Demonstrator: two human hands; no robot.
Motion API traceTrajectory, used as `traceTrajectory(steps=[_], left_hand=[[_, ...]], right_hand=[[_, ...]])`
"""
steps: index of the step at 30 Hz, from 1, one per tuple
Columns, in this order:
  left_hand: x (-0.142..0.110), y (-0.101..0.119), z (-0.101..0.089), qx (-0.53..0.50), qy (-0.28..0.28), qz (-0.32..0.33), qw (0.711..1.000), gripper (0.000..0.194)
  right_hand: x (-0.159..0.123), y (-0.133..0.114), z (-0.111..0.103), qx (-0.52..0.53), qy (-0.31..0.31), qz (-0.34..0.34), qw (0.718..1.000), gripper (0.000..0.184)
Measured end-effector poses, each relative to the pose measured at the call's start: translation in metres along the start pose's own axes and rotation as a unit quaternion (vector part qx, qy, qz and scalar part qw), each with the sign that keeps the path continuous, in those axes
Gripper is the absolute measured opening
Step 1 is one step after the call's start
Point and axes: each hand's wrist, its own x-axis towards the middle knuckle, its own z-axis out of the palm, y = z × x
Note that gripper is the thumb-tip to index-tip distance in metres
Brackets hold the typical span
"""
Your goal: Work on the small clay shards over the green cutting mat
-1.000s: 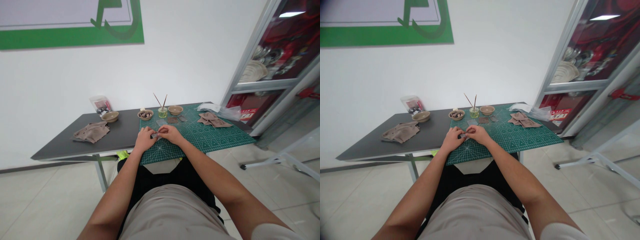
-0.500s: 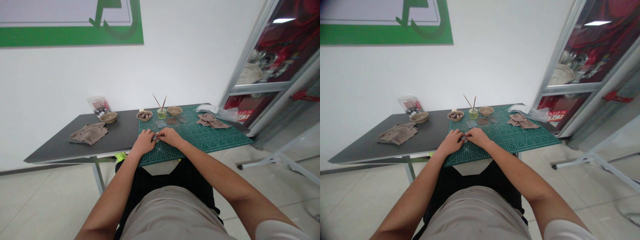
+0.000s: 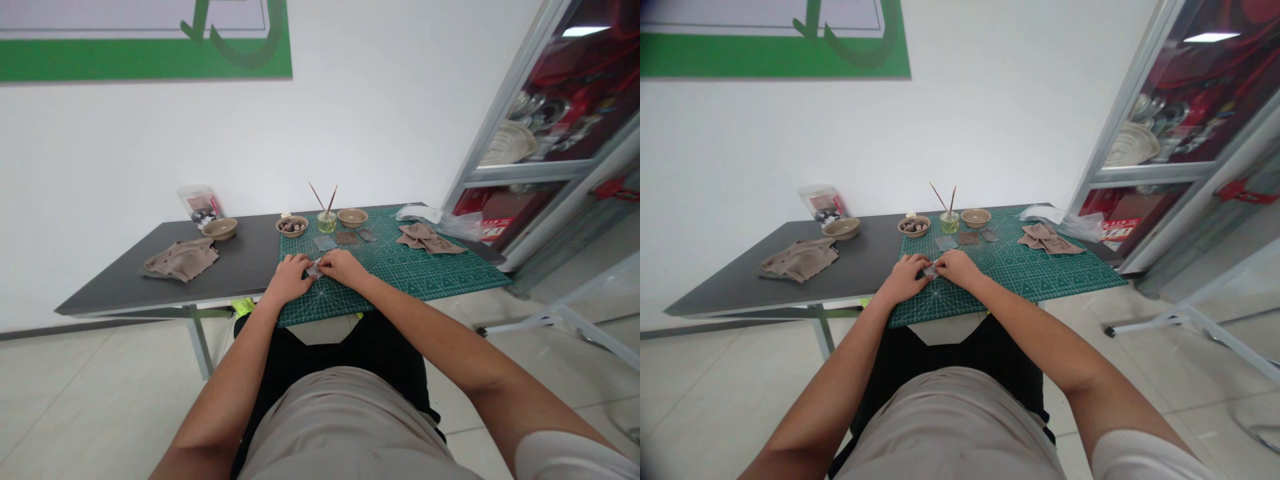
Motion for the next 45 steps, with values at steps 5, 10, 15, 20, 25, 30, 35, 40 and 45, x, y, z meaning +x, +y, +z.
traceTrajectory(steps=[5,10,15,20,25,30,35,40,45], left_hand=[[-0.001,0.0,-0.001,-0.001,-0.005,-0.005,1.0,0.029],[0.0,-0.001,-0.001,-0.002,-0.005,-0.007,1.0,0.032],[0.001,-0.001,0.002,0.003,0.007,-0.008,1.0,0.027],[0.0,0.001,0.002,0.013,0.011,-0.02,1.0,0.027],[0.001,0.002,0.002,0.012,0.012,-0.019,1.0,0.027],[0.003,0.002,0.002,0.014,0.008,-0.028,0.999,0.029],[0.003,0.001,0.003,0.024,0.014,-0.032,0.999,0.03],[0.002,0.001,0.003,0.028,0.015,-0.03,0.999,0.03],[0.002,0.002,0.004,0.034,0.016,-0.028,0.999,0.036]], right_hand=[[-0.004,-0.012,0.006,0.009,-0.01,-0.028,1.0,0.011],[-0.018,-0.005,-0.008,0.018,-0.029,-0.039,0.999,0.01],[-0.009,0.008,-0.011,0.002,-0.018,-0.018,1.0,0.011],[0.002,0.001,0.002,-0.002,0.002,-0.011,1.0,0.012],[-0.013,-0.004,-0.001,-0.01,-0.013,-0.035,0.999,0.012],[-0.023,0.01,-0.015,0.013,-0.016,-0.024,1.0,0.011],[-0.013,0.017,-0.013,-0.002,-0.006,-0.001,1.0,0.012],[-0.017,0.01,-0.009,-0.013,-0.001,-0.005,1.0,0.014],[-0.027,0.011,-0.018,-0.024,-0.026,-0.025,0.999,0.014]])
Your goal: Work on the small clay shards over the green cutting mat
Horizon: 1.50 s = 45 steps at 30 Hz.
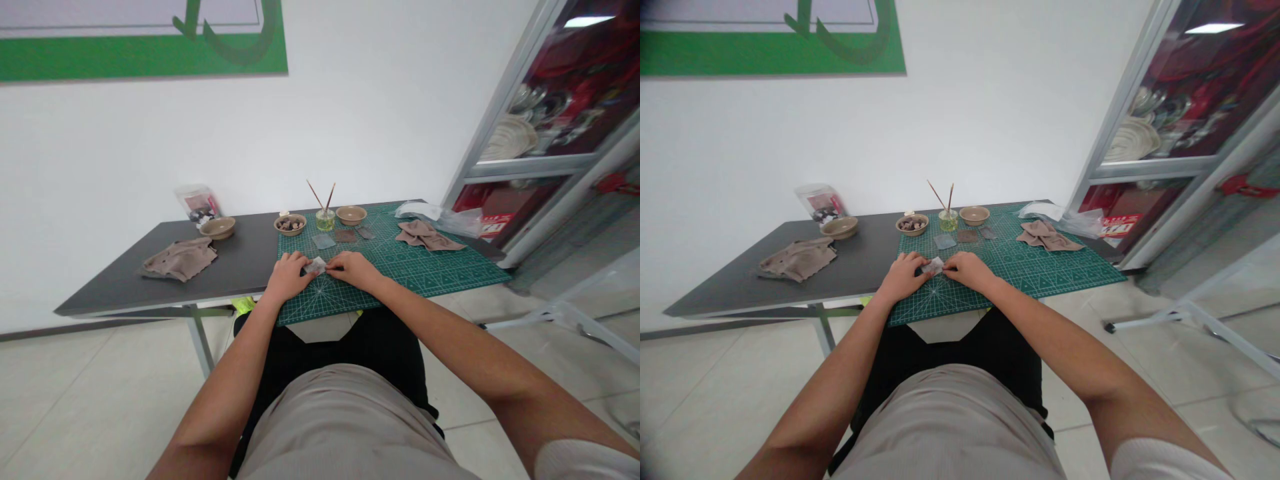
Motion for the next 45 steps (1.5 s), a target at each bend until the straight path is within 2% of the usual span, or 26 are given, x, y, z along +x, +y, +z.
traceTrajectory(steps=[5,9,13,16,21,27,32,39,45], left_hand=[[0.0,0.0,0.001,0.008,0.002,0.001,1.0,0.038],[0.001,-0.001,0.002,0.01,0.001,-0.001,1.0,0.038],[0.0,-0.002,0.003,0.008,0.004,0.004,1.0,0.036],[0.0,-0.002,0.003,0.006,0.003,0.006,1.0,0.038],[0.001,-0.002,0.004,0.007,0.003,-0.002,1.0,0.04],[0.001,-0.004,0.005,0.014,0.013,0.006,1.0,0.039],[0.0,-0.004,0.006,0.018,0.018,0.009,1.0,0.04],[0.0,-0.002,0.004,0.028,0.011,-0.006,1.0,0.037],[-0.001,0.001,0.002,0.025,0.001,-0.015,1.0,0.035]], right_hand=[[0.013,0.003,-0.002,-0.038,-0.015,0.007,0.999,0.014],[0.023,-0.008,0.007,-0.053,-0.012,0.006,0.999,0.013],[0.018,-0.017,0.009,-0.051,-0.019,-0.01,0.998,0.013],[0.015,-0.014,0.004,-0.033,-0.031,-0.022,0.999,0.014],[0.027,-0.003,0.001,-0.05,-0.035,0.006,0.998,0.014],[0.044,-0.01,0.012,-0.078,-0.023,0.038,0.996,0.016],[0.041,-0.011,0.013,-0.066,-0.018,0.028,0.997,0.016],[0.05,-0.012,0.016,-0.099,-0.013,0.062,0.993,0.018],[0.041,-0.013,0.015,-0.093,-0.022,0.029,0.995,0.016]])
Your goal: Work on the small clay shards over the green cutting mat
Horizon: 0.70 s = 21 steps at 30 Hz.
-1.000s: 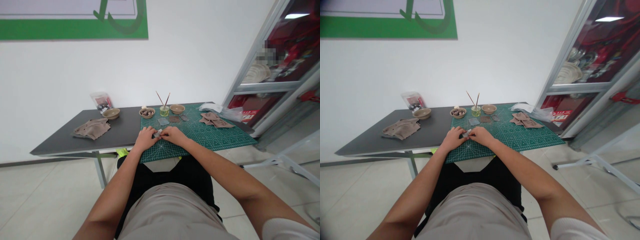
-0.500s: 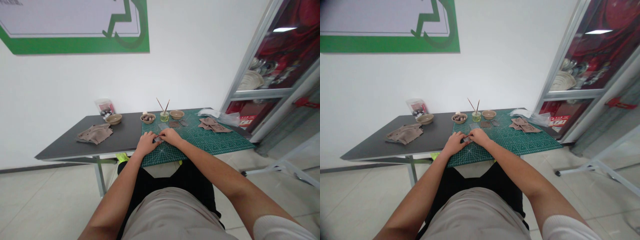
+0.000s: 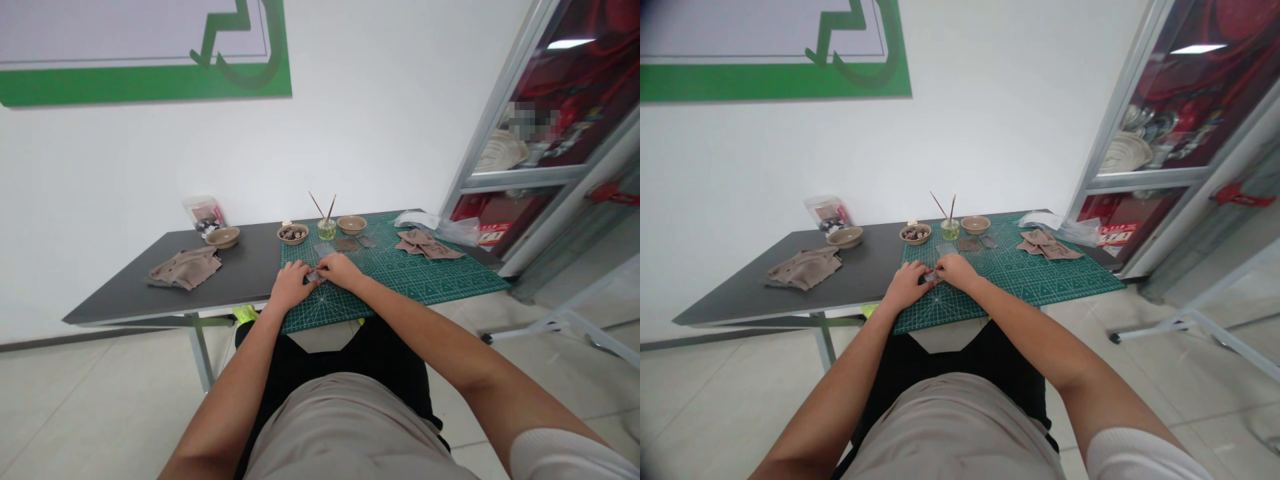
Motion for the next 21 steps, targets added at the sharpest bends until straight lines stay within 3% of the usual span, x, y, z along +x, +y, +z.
traceTrajectory(steps=[5,14,21], left_hand=[[-0.001,0.0,0.0,-0.02,0.024,0.002,1.0,0.032],[0.002,-0.002,-0.002,-0.03,0.014,-0.01,0.999,0.021],[0.001,-0.005,-0.001,-0.04,0.022,0.007,0.999,0.022]], right_hand=[[-0.009,0.004,-0.002,0.021,0.005,-0.026,0.999,0.015],[0.003,-0.011,0.002,-0.008,0.0,-0.019,1.0,0.016],[-0.011,-0.007,-0.005,0.051,-0.012,-0.067,0.996,0.012]])
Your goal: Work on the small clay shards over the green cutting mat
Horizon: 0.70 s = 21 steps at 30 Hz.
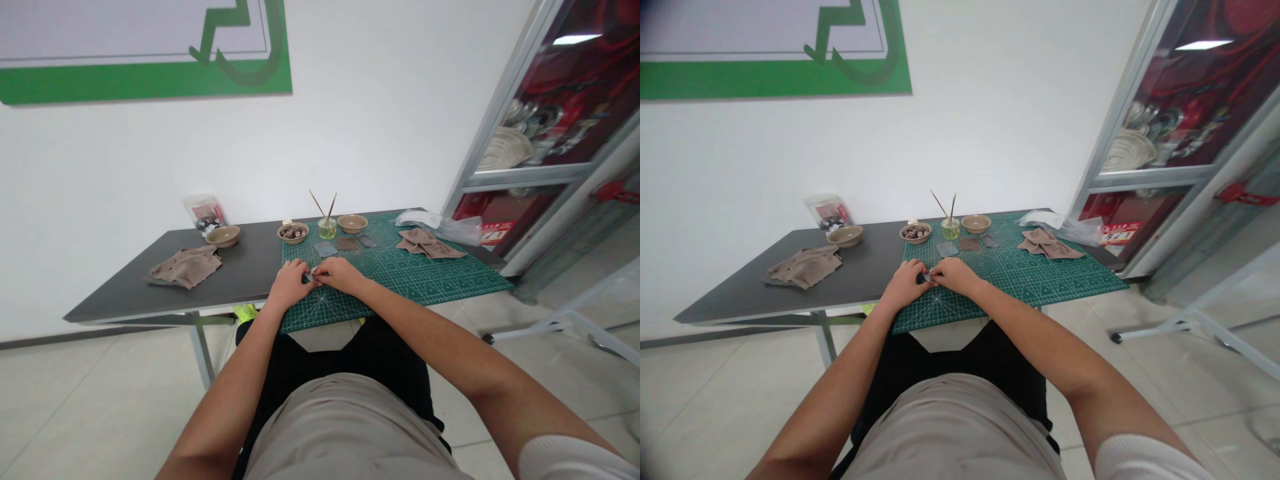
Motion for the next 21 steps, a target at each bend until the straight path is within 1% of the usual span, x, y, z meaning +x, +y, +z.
traceTrajectory(steps=[2,5,10,14,17,21], left_hand=[[-0.001,0.0,-0.001,-0.006,0.0,0.004,1.0,0.023],[-0.001,-0.001,-0.003,-0.022,-0.009,0.008,1.0,0.022],[0.001,-0.005,-0.002,-0.036,-0.013,0.018,0.999,0.008],[0.003,-0.008,0.003,-0.045,-0.012,0.015,0.999,0.024],[0.003,-0.007,0.005,-0.038,0.0,0.013,0.999,0.022],[0.003,-0.003,0.005,-0.015,0.006,0.009,1.0,0.019]], right_hand=[[-0.005,0.004,-0.005,0.009,-0.008,-0.009,1.0,0.012],[-0.007,0.007,-0.008,0.01,-0.011,-0.002,1.0,0.012],[-0.003,-0.001,-0.002,-0.001,0.002,0.001,1.0,0.013],[-0.009,-0.008,0.002,0.013,0.002,-0.007,1.0,0.013],[-0.019,-0.007,-0.002,0.027,-0.002,-0.001,1.0,0.015],[-0.025,0.003,-0.008,0.03,0.002,0.007,1.0,0.016]])
